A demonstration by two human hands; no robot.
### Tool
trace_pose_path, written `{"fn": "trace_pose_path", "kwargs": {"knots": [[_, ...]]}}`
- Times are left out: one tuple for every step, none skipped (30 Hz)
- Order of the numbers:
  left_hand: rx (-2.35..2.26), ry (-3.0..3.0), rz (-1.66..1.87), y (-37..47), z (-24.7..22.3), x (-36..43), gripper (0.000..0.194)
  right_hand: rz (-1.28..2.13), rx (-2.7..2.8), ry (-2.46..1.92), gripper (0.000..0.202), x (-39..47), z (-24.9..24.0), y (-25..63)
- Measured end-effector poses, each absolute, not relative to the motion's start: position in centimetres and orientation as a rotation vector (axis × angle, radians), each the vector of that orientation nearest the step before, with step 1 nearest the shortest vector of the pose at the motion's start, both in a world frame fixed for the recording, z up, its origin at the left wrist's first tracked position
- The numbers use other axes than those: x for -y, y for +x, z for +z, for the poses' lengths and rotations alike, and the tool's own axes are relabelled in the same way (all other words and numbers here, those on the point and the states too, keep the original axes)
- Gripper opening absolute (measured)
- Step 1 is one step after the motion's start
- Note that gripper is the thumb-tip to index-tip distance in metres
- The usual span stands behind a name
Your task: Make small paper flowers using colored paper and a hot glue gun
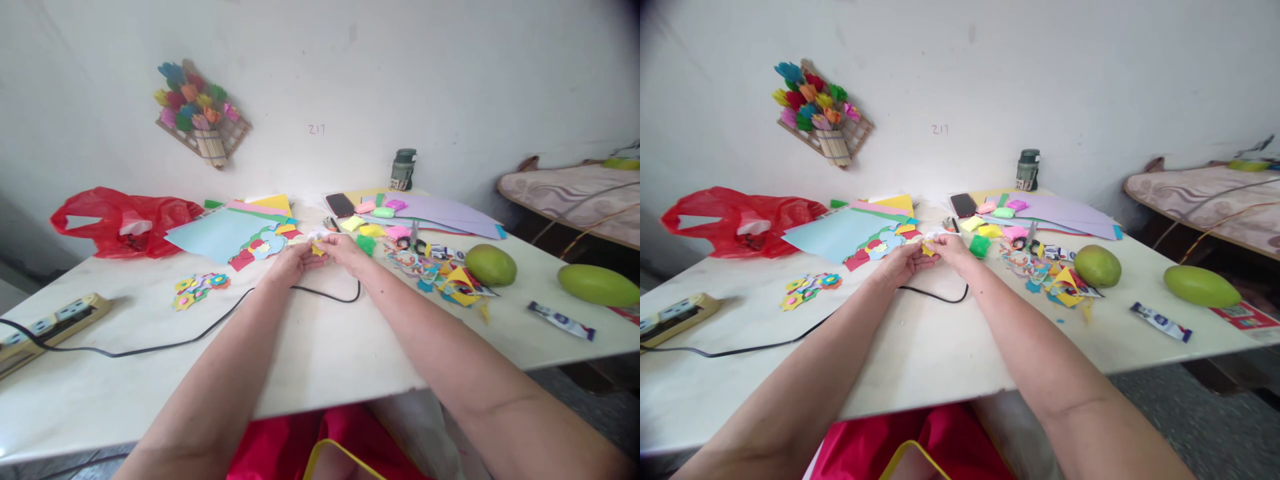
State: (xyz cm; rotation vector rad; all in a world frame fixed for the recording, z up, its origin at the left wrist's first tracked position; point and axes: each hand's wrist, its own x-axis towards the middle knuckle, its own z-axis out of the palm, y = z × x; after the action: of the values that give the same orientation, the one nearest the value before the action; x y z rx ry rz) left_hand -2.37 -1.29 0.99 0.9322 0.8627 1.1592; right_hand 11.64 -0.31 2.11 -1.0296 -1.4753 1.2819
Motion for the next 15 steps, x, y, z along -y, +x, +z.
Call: {"fn": "trace_pose_path", "kwargs": {"knots": [[-0.859,0.922,1.161,-2.38,0.98,1.29,0.017,1.280,1.477,-1.031,0.030,0.33,2.12,11.64],[-0.855,0.915,1.162,-2.39,0.97,1.29,0.018,1.278,1.478,-1.028,0.030,0.31,2.11,11.64],[-0.851,0.911,1.163,-2.40,0.96,1.29,0.018,1.279,1.483,-1.018,0.029,0.27,2.08,11.63],[-0.845,0.911,1.162,-2.41,0.95,1.30,0.019,1.277,1.491,-1.005,0.029,0.20,2.04,11.62],[-0.840,0.915,1.160,-2.41,0.93,1.30,0.019,1.276,1.500,-0.990,0.028,0.10,1.98,11.61],[-0.836,0.921,1.158,-2.40,0.90,1.30,0.019,1.273,1.510,-0.974,0.028,-0.01,1.90,11.58],[-0.835,0.929,1.158,-2.38,0.87,1.29,0.018,1.267,1.521,-0.959,0.027,-0.13,1.81,11.56],[-0.837,0.939,1.162,-2.36,0.82,1.27,0.018,1.257,1.532,-0.945,0.027,-0.24,1.72,11.54],[-0.842,0.948,1.166,-2.33,0.76,1.22,0.017,1.247,1.539,-0.935,0.028,-0.34,1.62,11.53],[-0.849,0.955,1.175,-2.30,0.69,1.16,0.016,1.236,1.544,-0.928,0.029,-0.41,1.52,11.53],[-0.854,0.963,1.186,-2.28,0.61,1.08,0.015,1.231,1.551,-0.922,0.030,-0.46,1.44,11.56],[-0.857,0.970,1.198,-2.28,0.52,1.00,0.015,1.231,1.558,-0.919,0.031,-0.49,1.37,11.62],[-0.857,0.978,1.210,-2.29,0.45,0.92,0.015,1.239,1.562,-0.919,0.032,-0.49,1.33,11.70],[-0.853,0.986,1.223,-2.32,0.38,0.85,0.015,1.253,1.561,-0.919,0.034,-0.49,1.31,11.81],[-0.849,0.993,1.234,-2.36,0.33,0.80,0.016,1.271,1.554,-0.917,0.036,-0.47,1.31,11.94]]}}
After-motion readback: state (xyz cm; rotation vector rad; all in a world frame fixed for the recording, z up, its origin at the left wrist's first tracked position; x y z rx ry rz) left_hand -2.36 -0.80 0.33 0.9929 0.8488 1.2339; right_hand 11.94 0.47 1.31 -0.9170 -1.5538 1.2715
